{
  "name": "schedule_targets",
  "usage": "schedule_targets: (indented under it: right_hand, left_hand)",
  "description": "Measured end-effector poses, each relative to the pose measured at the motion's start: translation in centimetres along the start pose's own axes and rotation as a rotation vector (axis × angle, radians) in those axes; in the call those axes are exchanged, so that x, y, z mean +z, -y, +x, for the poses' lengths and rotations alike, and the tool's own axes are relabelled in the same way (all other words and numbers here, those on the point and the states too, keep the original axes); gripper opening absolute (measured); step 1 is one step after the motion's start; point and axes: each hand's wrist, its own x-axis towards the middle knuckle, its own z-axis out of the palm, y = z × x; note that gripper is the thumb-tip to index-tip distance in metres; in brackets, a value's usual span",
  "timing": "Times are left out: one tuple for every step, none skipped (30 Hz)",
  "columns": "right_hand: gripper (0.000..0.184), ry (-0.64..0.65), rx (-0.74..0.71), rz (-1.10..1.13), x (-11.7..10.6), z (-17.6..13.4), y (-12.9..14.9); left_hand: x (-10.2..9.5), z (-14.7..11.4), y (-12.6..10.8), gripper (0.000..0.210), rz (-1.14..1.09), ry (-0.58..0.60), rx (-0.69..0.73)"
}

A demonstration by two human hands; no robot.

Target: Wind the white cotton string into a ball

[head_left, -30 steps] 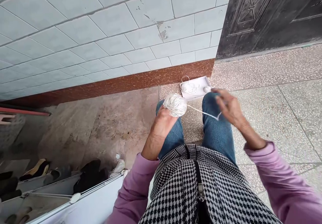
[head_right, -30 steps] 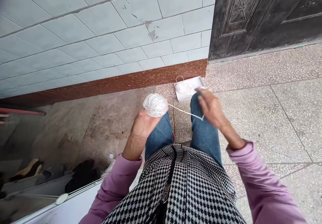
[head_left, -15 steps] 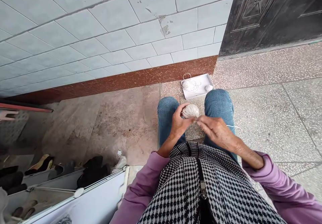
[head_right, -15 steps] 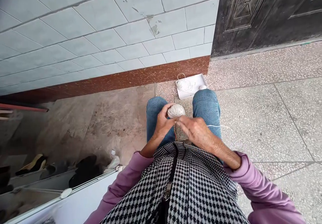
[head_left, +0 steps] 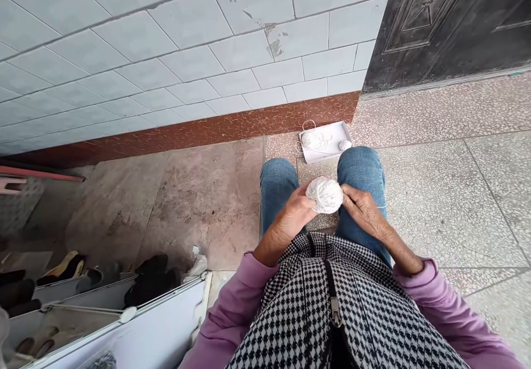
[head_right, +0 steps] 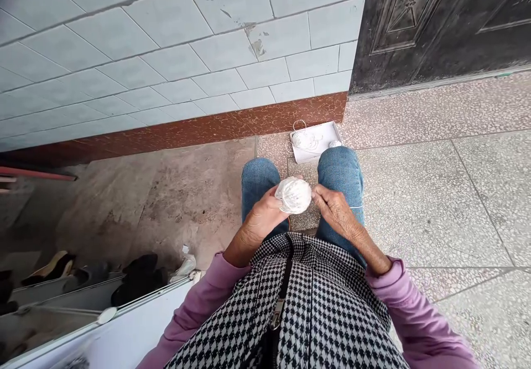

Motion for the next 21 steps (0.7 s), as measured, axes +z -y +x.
schedule_targets:
  right_hand:
    - [0.046,0.028,-0.001,-0.040,0.2,-0.6,0.0]
    - [0.044,0.062,0.000,-0.077,0.5,-1.1,0.1]
    - [0.043,0.097,0.002,-0.113,0.8,-1.8,0.4]
    - [0.041,0.129,-0.001,-0.144,1.0,-2.4,0.8]
    - [0.041,0.157,-0.009,-0.171,1.2,-3.0,1.3]
    - [0.041,0.179,-0.028,-0.194,1.3,-3.6,2.0]
    - [0.042,0.195,-0.059,-0.208,1.2,-4.0,2.8]
    - [0.044,0.202,-0.097,-0.214,0.9,-4.2,3.5]
    - [0.044,0.199,-0.134,-0.212,0.4,-4.3,4.2]
    - [0.045,0.184,-0.161,-0.204,-0.3,-4.1,4.8]
    - [0.044,0.155,-0.174,-0.196,-1.1,-3.6,5.2]
    - [0.043,0.118,-0.175,-0.187,-1.9,-3.0,5.3]
    - [0.042,0.083,-0.164,-0.177,-2.7,-2.3,5.1]
    - [0.042,0.050,-0.149,-0.162,-3.4,-1.6,4.7]
    - [0.043,0.025,-0.132,-0.137,-3.8,-0.9,4.1]
    - [0.046,0.011,-0.113,-0.105,-4.1,-0.3,3.3]
    - [0.049,0.000,-0.092,-0.068,-4.0,0.0,2.5]
    - [0.052,-0.011,-0.066,-0.033,-3.7,0.1,1.7]
    - [0.054,-0.019,-0.039,-0.007,-3.2,-0.1,1.0]
    - [0.055,-0.018,-0.014,0.005,-2.4,-0.4,0.5]
    - [0.054,-0.002,0.008,0.003,-1.6,-0.9,0.1]
  left_hand:
    - [0.0,0.0,-0.1,0.060,0.004,-0.010,0.017]
    - [-0.1,0.2,-0.1,0.058,0.011,-0.027,0.044]
    - [-0.2,0.4,0.0,0.057,0.025,-0.058,0.084]
    - [-0.3,0.6,0.3,0.058,0.054,-0.104,0.135]
    - [-0.5,0.9,0.6,0.059,0.107,-0.163,0.192]
    - [-0.6,1.2,0.9,0.062,0.187,-0.230,0.252]
    - [-0.7,1.4,1.3,0.064,0.288,-0.297,0.307]
    - [-0.8,1.6,1.6,0.065,0.392,-0.353,0.349]
    - [-0.7,1.6,1.9,0.064,0.482,-0.386,0.371]
    - [-0.6,1.5,2.1,0.062,0.549,-0.391,0.369]
    - [-0.4,1.3,2.2,0.060,0.591,-0.373,0.347]
    - [-0.2,1.0,2.3,0.059,0.611,-0.331,0.309]
    - [0.2,0.6,2.4,0.058,0.610,-0.272,0.263]
    - [0.5,0.3,2.4,0.058,0.591,-0.205,0.217]
    - [0.8,-0.1,2.3,0.058,0.552,-0.134,0.174]
    - [1.0,-0.4,2.2,0.060,0.488,-0.066,0.135]
    - [1.0,-0.6,2.1,0.063,0.406,-0.005,0.100]
    - [1.0,-0.8,2.0,0.067,0.316,0.040,0.077]
    - [0.9,-0.8,1.8,0.072,0.233,0.062,0.067]
    - [0.6,-0.7,1.6,0.076,0.162,0.059,0.071]
    - [0.3,-0.5,1.3,0.077,0.108,0.032,0.091]
